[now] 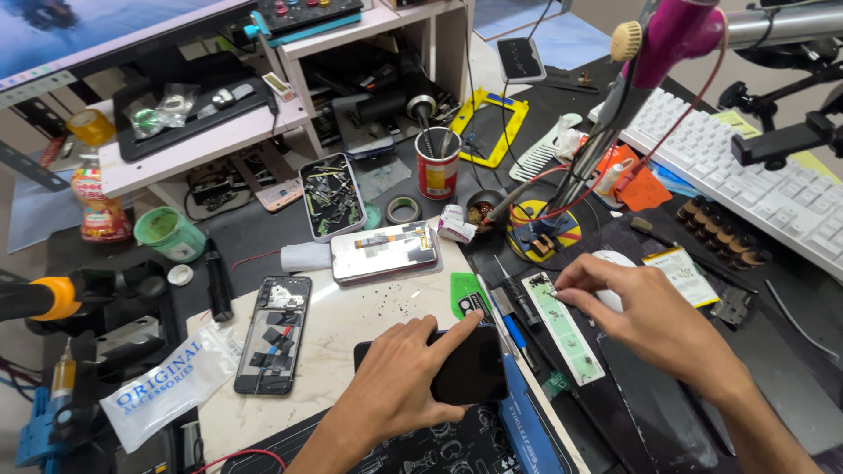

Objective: The person disassembles a smartphone by hand and using a screwdriver to remove internal screws and components.

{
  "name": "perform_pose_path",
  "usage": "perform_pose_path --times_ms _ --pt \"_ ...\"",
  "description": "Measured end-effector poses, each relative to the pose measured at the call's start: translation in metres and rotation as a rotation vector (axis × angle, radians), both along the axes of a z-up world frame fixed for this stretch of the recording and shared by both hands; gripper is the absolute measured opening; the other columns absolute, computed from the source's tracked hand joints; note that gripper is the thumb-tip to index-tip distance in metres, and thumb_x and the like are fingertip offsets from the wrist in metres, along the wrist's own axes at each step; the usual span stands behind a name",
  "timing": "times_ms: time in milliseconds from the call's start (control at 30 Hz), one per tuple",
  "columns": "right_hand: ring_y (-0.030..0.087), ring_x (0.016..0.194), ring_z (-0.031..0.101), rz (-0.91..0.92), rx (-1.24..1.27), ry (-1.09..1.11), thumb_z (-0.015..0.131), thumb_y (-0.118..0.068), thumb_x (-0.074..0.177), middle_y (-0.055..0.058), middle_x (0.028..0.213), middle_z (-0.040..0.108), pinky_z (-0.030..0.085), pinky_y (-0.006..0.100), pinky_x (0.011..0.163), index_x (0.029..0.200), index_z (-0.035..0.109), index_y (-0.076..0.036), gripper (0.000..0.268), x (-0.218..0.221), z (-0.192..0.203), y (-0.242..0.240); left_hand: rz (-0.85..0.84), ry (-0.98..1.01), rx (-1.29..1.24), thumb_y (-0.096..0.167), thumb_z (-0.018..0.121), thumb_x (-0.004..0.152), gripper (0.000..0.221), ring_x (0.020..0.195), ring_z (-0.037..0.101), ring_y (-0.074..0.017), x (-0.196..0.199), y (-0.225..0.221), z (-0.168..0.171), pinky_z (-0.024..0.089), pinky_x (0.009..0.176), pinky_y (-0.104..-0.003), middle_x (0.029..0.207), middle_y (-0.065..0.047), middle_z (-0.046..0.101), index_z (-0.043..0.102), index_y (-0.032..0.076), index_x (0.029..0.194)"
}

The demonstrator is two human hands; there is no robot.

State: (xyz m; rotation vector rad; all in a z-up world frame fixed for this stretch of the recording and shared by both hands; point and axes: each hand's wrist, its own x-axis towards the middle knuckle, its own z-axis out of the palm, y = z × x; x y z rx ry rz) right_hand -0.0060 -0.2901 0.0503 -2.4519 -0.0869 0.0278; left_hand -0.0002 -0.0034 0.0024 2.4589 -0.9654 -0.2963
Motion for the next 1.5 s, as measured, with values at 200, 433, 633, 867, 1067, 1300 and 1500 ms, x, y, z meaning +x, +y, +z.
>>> perform_pose_path --times_ms 200,433,633,867,1067,1300,1500 --pt "0.024 0.081 0.073 0.081 -0.07 -0.035 0.072 -0.017 0.083 0.009 0.088 0.075 0.055 0.037 0.074 0.095 0.072 -0.003 0.019 0.008 -0.01 -0.017 -0.006 0.018 0.048 0.037 0.094 0.061 0.115 0.106 0.06 -0.0417 0.002 -0.004 -0.003 0.045 0.095 -0.051 0.11 -0.021 0.06 0.033 0.023 0.157" --pt "0.028 0.088 0.068 0.12 -0.283 0.149 0.075 -0.023 0.084 0.008 0.091 0.069 0.051 0.042 0.08 0.096 0.074 -0.01 0.018 0.015 -0.036 -0.02 -0.001 0.072 0.062 0.035 0.095 0.06 0.119 0.104 0.06 -0.0394 0.003 -0.007 -0.001 0.045 0.093 -0.049 0.108 -0.019 0.06 0.034 0.026 0.161" --pt "0.026 0.088 0.069 0.199 -0.301 0.182 0.07 -0.019 0.083 0.005 0.086 0.07 0.05 0.043 0.081 0.095 0.076 -0.013 0.015 0.018 -0.057 -0.02 -0.016 0.04 0.016 0.035 0.094 0.06 0.113 0.101 0.061 -0.0407 0.003 -0.003 0.0 0.046 0.091 -0.05 0.106 -0.02 0.061 0.036 0.021 0.156" --pt "0.023 0.082 0.071 0.243 -0.204 -0.021 0.069 -0.02 0.089 0.005 0.088 0.075 0.055 0.034 0.074 0.096 0.077 -0.008 0.017 0.019 -0.053 -0.012 -0.002 0.061 -0.02 0.037 0.092 0.062 0.11 0.101 0.061 -0.0391 0.0 0.006 0.004 0.047 0.091 -0.049 0.105 -0.019 0.061 0.038 0.022 0.157" --pt "0.009 0.084 0.073 0.259 0.628 0.395 0.063 -0.024 0.093 0.004 0.095 0.08 0.058 0.027 0.08 0.129 0.069 -0.004 0.041 -0.001 -0.05 0.024 0.002 -0.021 -0.089 0.038 0.092 0.06 0.112 0.102 0.062 -0.0398 -0.002 0.01 -0.005 0.048 0.091 -0.049 0.107 -0.02 0.061 0.039 0.02 0.157" --pt "0.013 0.085 0.073 0.189 0.771 0.425 0.067 -0.023 0.091 0.008 0.096 0.08 0.06 0.03 0.082 0.13 0.068 -0.001 0.045 -0.006 -0.052 0.043 0.022 -0.063 -0.087 0.039 0.092 0.06 0.115 0.1 0.063 -0.0389 -0.003 0.012 -0.006 0.049 0.089 -0.049 0.105 -0.019 0.061 0.036 0.018 0.159" --pt "0.012 0.085 0.072 0.197 0.793 0.421 0.067 -0.023 0.091 0.008 0.097 0.078 0.058 0.03 0.08 0.13 0.068 0.001 0.046 -0.002 -0.05 0.052 0.048 -0.091 -0.116 0.039 0.092 0.057 0.114 0.102 0.063 -0.0394 -0.003 0.016 -0.004 0.049 0.091 -0.049 0.108 -0.019 0.061 0.037 0.016 0.155"
